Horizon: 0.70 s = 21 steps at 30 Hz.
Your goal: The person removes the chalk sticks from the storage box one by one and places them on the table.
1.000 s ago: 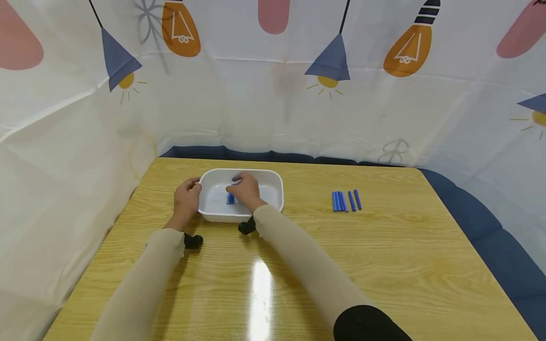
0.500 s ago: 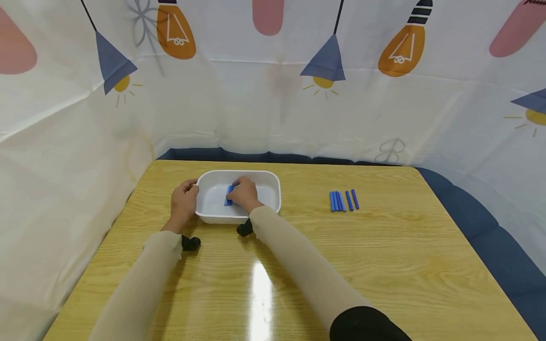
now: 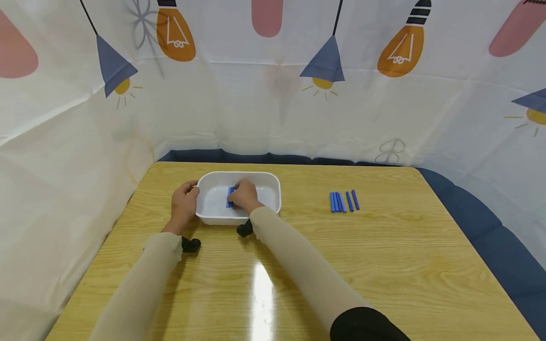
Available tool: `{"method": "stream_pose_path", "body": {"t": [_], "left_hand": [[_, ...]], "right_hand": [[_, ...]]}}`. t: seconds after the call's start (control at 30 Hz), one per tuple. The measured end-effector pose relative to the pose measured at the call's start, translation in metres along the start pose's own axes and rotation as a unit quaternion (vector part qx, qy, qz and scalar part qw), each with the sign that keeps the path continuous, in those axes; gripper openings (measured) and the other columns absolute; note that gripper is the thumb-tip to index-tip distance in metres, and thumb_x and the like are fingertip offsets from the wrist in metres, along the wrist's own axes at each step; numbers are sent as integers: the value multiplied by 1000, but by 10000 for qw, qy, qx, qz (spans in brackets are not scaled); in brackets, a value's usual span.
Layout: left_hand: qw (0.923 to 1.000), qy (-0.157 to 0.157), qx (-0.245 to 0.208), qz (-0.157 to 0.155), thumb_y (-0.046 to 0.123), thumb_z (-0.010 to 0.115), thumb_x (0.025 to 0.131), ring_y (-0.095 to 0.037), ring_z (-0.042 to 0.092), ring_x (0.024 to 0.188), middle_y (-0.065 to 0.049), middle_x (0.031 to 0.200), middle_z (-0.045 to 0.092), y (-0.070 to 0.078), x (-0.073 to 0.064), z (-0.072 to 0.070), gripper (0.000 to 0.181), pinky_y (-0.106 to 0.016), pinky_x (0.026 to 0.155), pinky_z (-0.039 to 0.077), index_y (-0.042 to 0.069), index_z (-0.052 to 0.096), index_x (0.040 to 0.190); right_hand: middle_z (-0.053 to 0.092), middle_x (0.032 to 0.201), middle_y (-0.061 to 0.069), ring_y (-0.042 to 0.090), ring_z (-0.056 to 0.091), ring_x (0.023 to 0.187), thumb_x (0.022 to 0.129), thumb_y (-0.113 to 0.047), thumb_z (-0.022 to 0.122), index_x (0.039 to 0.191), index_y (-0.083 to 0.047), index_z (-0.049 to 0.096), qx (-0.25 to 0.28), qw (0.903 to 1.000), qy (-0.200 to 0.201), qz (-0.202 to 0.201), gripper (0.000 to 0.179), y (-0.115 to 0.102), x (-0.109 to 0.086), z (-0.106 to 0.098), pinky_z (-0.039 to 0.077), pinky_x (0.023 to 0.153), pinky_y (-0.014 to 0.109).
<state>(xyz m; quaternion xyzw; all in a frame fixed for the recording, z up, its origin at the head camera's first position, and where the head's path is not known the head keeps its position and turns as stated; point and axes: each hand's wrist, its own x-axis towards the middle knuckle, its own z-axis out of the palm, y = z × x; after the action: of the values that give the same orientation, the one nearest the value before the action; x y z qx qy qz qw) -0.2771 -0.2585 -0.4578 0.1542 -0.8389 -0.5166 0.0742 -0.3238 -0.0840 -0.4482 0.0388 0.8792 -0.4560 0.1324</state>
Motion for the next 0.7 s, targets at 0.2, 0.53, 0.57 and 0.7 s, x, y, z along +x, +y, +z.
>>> {"method": "stream_pose_path", "body": {"t": [0.2, 0.53, 0.57, 0.7], "left_hand": [[10000, -10, -21, 18, 33, 38, 98, -32, 52, 117, -15, 134, 55, -1, 0, 1, 46, -47, 99, 47, 14, 53, 138], [10000, 2, -12, -23, 32, 38, 98, -32, 52, 117, -15, 133, 56, 0, -1, 2, 46, -47, 98, 46, 15, 54, 137], [10000, 6, -15, -14, 32, 38, 98, -33, 53, 117, -15, 133, 56, 0, -1, 2, 46, -47, 98, 47, 14, 54, 137], [10000, 12, -26, 1, 32, 38, 98, -33, 53, 117, -15, 133, 55, 1, -2, 2, 46, -47, 98, 47, 14, 54, 137]], "right_hand": [[59, 112, 11, 18, 62, 68, 79, -13, 76, 125, -8, 58, 84, 9999, -82, 19, 50, 2, 3, 0, 53, 53, 25], [58, 109, 11, 19, 62, 68, 77, -13, 78, 123, -9, 58, 103, 9997, -201, 113, 50, 2, 4, 0, 54, 52, 26], [58, 109, 11, 19, 62, 68, 77, -13, 78, 122, -10, 59, 129, 9997, -200, 116, 49, 2, 4, 0, 54, 52, 27], [57, 107, 10, 19, 62, 68, 76, -12, 79, 120, -13, 61, 281, 9995, -157, 55, 47, 2, 1, -1, 54, 52, 27]]}}
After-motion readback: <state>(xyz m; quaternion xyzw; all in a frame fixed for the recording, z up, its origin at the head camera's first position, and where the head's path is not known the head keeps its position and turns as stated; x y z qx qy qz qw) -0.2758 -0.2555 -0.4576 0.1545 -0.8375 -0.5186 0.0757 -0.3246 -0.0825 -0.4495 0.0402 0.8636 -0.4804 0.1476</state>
